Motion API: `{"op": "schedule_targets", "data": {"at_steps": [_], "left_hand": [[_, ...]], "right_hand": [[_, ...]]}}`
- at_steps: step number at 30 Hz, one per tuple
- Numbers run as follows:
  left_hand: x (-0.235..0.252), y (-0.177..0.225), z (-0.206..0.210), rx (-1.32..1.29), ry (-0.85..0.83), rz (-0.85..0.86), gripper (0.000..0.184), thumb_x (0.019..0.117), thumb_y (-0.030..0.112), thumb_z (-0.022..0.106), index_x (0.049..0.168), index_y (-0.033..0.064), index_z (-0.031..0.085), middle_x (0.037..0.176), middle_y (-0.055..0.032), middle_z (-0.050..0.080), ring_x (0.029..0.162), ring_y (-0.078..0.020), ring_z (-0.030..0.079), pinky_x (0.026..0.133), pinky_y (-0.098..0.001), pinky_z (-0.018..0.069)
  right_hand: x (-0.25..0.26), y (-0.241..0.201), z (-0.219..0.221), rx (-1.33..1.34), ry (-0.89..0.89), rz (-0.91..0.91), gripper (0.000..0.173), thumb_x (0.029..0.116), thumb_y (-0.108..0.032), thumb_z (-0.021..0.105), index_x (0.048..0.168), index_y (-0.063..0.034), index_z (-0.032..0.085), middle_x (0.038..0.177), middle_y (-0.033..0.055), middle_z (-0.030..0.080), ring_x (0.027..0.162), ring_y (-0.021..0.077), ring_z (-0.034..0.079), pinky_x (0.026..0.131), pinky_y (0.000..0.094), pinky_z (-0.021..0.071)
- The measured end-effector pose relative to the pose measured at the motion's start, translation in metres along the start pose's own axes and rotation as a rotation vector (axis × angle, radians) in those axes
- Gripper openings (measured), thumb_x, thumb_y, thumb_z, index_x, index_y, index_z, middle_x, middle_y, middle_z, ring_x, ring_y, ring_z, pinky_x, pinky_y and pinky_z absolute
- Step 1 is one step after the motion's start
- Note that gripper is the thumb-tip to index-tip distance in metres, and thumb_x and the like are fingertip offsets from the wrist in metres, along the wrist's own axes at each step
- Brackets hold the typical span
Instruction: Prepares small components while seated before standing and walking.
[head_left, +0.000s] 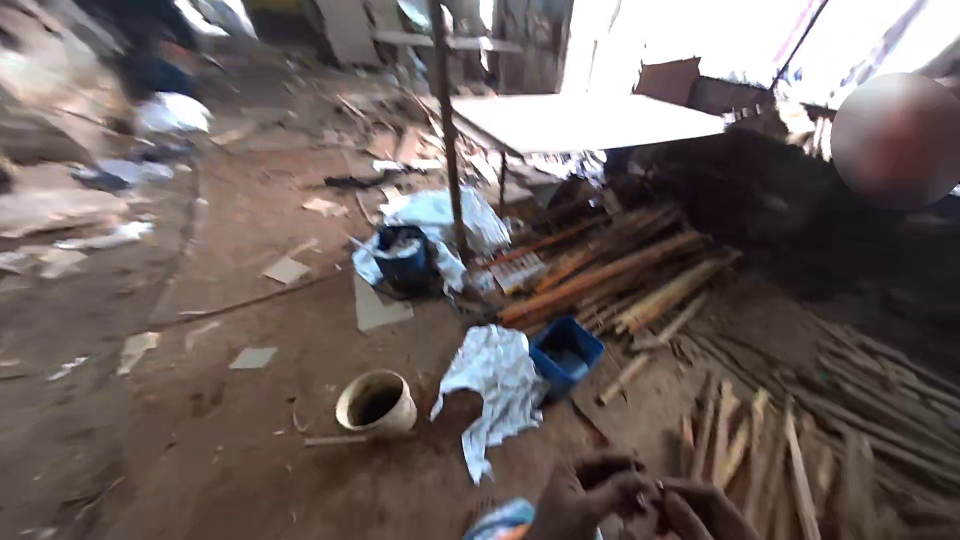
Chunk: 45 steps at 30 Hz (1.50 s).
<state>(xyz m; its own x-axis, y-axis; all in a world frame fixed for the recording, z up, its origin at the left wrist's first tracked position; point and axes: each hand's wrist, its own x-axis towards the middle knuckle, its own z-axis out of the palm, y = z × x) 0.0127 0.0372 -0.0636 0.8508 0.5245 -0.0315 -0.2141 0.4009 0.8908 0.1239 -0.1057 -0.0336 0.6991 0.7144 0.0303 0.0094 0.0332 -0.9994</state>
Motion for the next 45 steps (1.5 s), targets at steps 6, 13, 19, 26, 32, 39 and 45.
{"op": "schedule_targets", "data": {"at_steps": [6, 13, 19, 26, 32, 39, 45], "left_hand": [[-0.006, 0.024, 0.006, -0.016, -0.09, -0.092, 0.025, 0.0984, 0.007, 0.065, 0.122, -0.0016, 0.07, 0.099, -0.0156, 0.073, 0.083, -0.0208, 0.072, 0.081, -0.036, 0.0623], [-0.021, 0.033, 0.025, 0.062, -0.248, -0.107, 0.021, 0.0965, 0.007, 0.069, 0.116, 0.0001, 0.071, 0.09, -0.0118, 0.072, 0.077, -0.0183, 0.071, 0.076, -0.0323, 0.0626], [-0.019, 0.029, 0.031, 0.131, -0.331, -0.131, 0.023, 0.0942, 0.003, 0.07, 0.117, -0.0018, 0.071, 0.089, -0.0111, 0.073, 0.075, -0.0161, 0.071, 0.072, -0.0278, 0.0622], [-0.013, 0.026, 0.032, 0.115, -0.343, -0.169, 0.018, 0.0937, -0.001, 0.069, 0.111, -0.0027, 0.072, 0.086, -0.0106, 0.073, 0.075, -0.0156, 0.071, 0.073, -0.0272, 0.0624], [-0.011, 0.023, 0.031, 0.109, -0.347, -0.164, 0.019, 0.0941, -0.002, 0.068, 0.112, -0.0041, 0.071, 0.087, -0.0112, 0.073, 0.075, -0.0166, 0.071, 0.073, -0.0284, 0.0628], [-0.003, 0.015, 0.025, 0.051, -0.341, -0.149, 0.021, 0.0925, -0.001, 0.07, 0.113, -0.006, 0.072, 0.089, -0.0139, 0.074, 0.077, -0.018, 0.072, 0.075, -0.0306, 0.0632], [-0.001, 0.015, 0.023, 0.044, -0.309, -0.153, 0.02, 0.0927, 0.0, 0.07, 0.111, -0.0049, 0.072, 0.087, -0.0134, 0.074, 0.076, -0.0178, 0.072, 0.074, -0.0298, 0.0626]], "right_hand": [[-0.01, -0.005, -0.026, 0.046, 0.103, -0.132, 0.018, 0.091, -0.017, 0.076, 0.107, -0.0096, 0.075, 0.093, 0.0075, 0.074, 0.072, 0.013, 0.07, 0.067, 0.0271, 0.0618], [-0.028, -0.028, -0.034, 0.049, 0.131, -0.193, 0.02, 0.0923, -0.004, 0.071, 0.113, -0.0048, 0.072, 0.099, 0.0069, 0.073, 0.077, 0.0117, 0.07, 0.071, 0.0252, 0.0618], [-0.041, -0.03, -0.037, -0.061, 0.101, -0.298, 0.019, 0.0896, -0.002, 0.07, 0.109, -0.0016, 0.073, 0.098, 0.0053, 0.072, 0.078, 0.0114, 0.068, 0.071, 0.0261, 0.0618], [-0.045, -0.021, -0.036, -0.086, 0.095, -0.248, 0.017, 0.0893, -0.003, 0.07, 0.106, -0.0012, 0.072, 0.095, 0.0064, 0.073, 0.078, 0.0135, 0.069, 0.071, 0.028, 0.0614], [-0.038, -0.014, -0.033, -0.029, 0.086, -0.24, 0.014, 0.0907, -0.003, 0.069, 0.103, 0.001, 0.072, 0.092, 0.0065, 0.073, 0.078, 0.0115, 0.069, 0.072, 0.0267, 0.0611], [-0.031, -0.015, -0.03, -0.025, 0.049, -0.206, 0.014, 0.0911, -0.003, 0.069, 0.105, 0.0011, 0.072, 0.09, 0.0069, 0.074, 0.075, 0.0112, 0.069, 0.069, 0.0263, 0.0608], [-0.026, -0.013, -0.028, -0.037, 0.037, -0.188, 0.015, 0.0916, -0.004, 0.069, 0.105, 0.0009, 0.071, 0.092, 0.0068, 0.074, 0.077, 0.0121, 0.069, 0.07, 0.0272, 0.0607]]}}
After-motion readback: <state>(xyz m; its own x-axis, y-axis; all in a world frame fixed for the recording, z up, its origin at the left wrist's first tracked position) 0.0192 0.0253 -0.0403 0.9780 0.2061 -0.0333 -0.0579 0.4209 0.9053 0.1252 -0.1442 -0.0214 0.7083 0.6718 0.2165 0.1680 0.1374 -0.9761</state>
